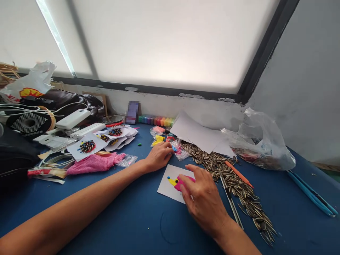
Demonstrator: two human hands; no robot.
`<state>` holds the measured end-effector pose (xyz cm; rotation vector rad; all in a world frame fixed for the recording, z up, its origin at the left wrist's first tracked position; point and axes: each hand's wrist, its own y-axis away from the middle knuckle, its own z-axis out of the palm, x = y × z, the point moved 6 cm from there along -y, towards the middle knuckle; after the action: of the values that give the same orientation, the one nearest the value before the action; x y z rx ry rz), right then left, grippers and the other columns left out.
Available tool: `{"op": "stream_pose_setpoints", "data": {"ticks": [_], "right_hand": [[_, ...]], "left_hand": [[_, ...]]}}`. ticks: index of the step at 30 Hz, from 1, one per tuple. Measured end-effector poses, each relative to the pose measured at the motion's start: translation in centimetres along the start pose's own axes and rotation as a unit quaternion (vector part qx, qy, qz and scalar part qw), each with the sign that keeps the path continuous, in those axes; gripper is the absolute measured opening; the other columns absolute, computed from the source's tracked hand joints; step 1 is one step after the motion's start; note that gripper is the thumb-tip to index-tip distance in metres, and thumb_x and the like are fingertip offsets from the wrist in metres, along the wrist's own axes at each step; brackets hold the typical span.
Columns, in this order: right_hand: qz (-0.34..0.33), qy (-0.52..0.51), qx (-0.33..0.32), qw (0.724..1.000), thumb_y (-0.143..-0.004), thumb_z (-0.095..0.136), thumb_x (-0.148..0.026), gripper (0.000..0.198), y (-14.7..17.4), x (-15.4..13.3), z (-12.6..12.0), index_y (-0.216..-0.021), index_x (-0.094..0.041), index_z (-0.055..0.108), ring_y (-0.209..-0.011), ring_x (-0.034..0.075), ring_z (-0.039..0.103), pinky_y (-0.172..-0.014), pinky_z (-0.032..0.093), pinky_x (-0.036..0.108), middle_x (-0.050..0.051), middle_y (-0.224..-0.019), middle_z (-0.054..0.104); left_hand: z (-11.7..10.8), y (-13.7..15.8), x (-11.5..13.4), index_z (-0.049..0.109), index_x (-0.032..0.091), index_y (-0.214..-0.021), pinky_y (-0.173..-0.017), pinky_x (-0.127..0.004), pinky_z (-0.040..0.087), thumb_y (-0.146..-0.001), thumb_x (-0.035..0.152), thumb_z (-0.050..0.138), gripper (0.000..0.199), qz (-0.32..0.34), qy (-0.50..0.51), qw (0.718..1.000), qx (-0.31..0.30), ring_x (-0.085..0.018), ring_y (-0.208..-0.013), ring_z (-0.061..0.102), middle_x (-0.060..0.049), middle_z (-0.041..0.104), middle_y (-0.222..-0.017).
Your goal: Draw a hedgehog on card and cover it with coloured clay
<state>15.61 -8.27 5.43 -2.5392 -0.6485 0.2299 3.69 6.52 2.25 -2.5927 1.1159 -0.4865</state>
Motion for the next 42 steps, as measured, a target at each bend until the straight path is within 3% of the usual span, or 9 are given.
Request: {"op": "stream_pose_setpoints", "data": {"ticks": [5, 12, 16, 20, 24, 27, 30, 36, 42], "right_hand": [[-0.024, 0.007, 0.008, 1.000, -0.096, 0.052, -0.030, 0.027, 0.6, -0.4, 1.3, -0.114, -0.022, 0.071, -0.122, 0.031, 0.051, -0.097, 0.044, 0.054, 0.017, -0.134, 0.054], [-0.040, 0.032, -0.004, 0.999, -0.096, 0.050, -0.029, 0.027, 0.6, -0.5, 1.9, -0.109, -0.020, 0.072, -0.122, 0.032, 0.052, -0.095, 0.046, 0.053, 0.018, -0.133, 0.055], [-0.052, 0.056, 0.015, 0.997, -0.097, 0.049, -0.029, 0.031, 0.4, -0.7, 1.5, -0.118, -0.018, 0.069, -0.123, 0.034, 0.052, -0.094, 0.047, 0.053, 0.020, -0.134, 0.055], [-0.013, 0.077, 0.033, 0.996, -0.097, 0.046, -0.023, 0.037, 0.4, 0.9, 0.2, -0.128, -0.014, 0.063, -0.118, 0.032, 0.056, -0.093, 0.049, 0.051, 0.019, -0.131, 0.057], [0.053, 0.091, 0.044, 0.993, -0.096, 0.042, -0.021, 0.033, 1.1, 3.7, -0.7, -0.113, -0.012, 0.068, -0.107, 0.030, 0.063, -0.089, 0.052, 0.048, 0.017, -0.118, 0.065], [0.105, 0.058, 0.027, 0.992, -0.095, 0.042, -0.026, 0.029, 1.7, 5.6, -0.8, -0.091, -0.017, 0.070, -0.093, 0.027, 0.067, -0.081, 0.054, 0.044, 0.012, -0.102, 0.070], [0.136, 0.030, 0.001, 0.990, -0.094, 0.043, -0.031, 0.027, 2.0, 6.2, -0.6, -0.086, -0.021, 0.067, -0.083, 0.024, 0.068, -0.072, 0.055, 0.041, 0.008, -0.092, 0.071], [0.147, -0.016, -0.015, 0.989, -0.094, 0.044, -0.035, 0.028, 1.8, 5.8, -0.7, -0.086, -0.023, 0.067, -0.081, 0.023, 0.068, -0.070, 0.054, 0.038, 0.005, -0.087, 0.071], [0.140, -0.024, 0.004, 0.990, -0.094, 0.045, -0.040, 0.029, 1.7, 5.5, -1.1, -0.080, -0.025, 0.065, -0.077, 0.022, 0.067, -0.066, 0.053, 0.037, 0.004, -0.084, 0.069]], "left_hand": [[0.1, 0.0, 0.2, 0.068, 0.016, -0.098, -0.089, -0.035, 0.044, -0.093, 0.016, 0.042, 0.026, 0.008, -0.027, 1.000, 0.001, -0.022, -0.100, 0.056, -0.010, 0.063, -0.106], [0.1, 0.1, 0.4, 0.068, 0.015, -0.096, -0.084, -0.036, 0.045, -0.094, 0.016, 0.041, 0.027, 0.013, -0.042, 0.999, 0.001, -0.023, -0.096, 0.056, -0.011, 0.062, -0.103], [0.3, 0.0, 0.3, 0.067, 0.015, -0.097, -0.086, -0.037, 0.045, -0.093, 0.015, 0.041, 0.027, 0.016, -0.038, 0.999, 0.004, -0.023, -0.096, 0.056, -0.011, 0.062, -0.101], [0.4, 0.0, 0.2, 0.067, 0.015, -0.096, -0.086, -0.037, 0.047, -0.093, 0.015, 0.041, 0.026, 0.019, -0.026, 0.999, 0.010, -0.023, -0.096, 0.057, -0.011, 0.063, -0.101], [0.3, 0.1, 0.1, 0.066, 0.015, -0.097, -0.087, -0.037, 0.048, -0.091, 0.014, 0.043, 0.025, 0.020, -0.006, 0.999, 0.026, -0.023, -0.098, 0.058, -0.011, 0.062, -0.104], [0.2, 0.3, -0.2, 0.063, 0.015, -0.108, -0.092, -0.038, 0.049, -0.088, 0.012, 0.045, 0.026, 0.017, 0.018, 0.998, 0.050, -0.024, -0.106, 0.058, -0.013, 0.056, -0.123], [0.2, 0.4, -0.6, 0.061, 0.016, -0.113, -0.097, -0.040, 0.048, -0.087, 0.012, 0.049, 0.029, 0.014, 0.048, 0.996, 0.072, -0.024, -0.115, 0.056, -0.013, 0.051, -0.132], [-0.3, 0.2, -0.9, 0.064, 0.017, -0.105, -0.098, -0.036, 0.048, -0.084, 0.007, 0.051, 0.027, 0.005, 0.091, 0.991, 0.097, -0.021, -0.110, 0.059, -0.008, 0.063, -0.116], [-1.7, -0.2, -2.4, 0.062, 0.018, -0.113, -0.106, -0.041, 0.042, -0.084, 0.009, 0.053, 0.032, -0.070, 0.102, 0.982, 0.139, -0.023, -0.119, 0.054, -0.008, 0.062, -0.122]]}}
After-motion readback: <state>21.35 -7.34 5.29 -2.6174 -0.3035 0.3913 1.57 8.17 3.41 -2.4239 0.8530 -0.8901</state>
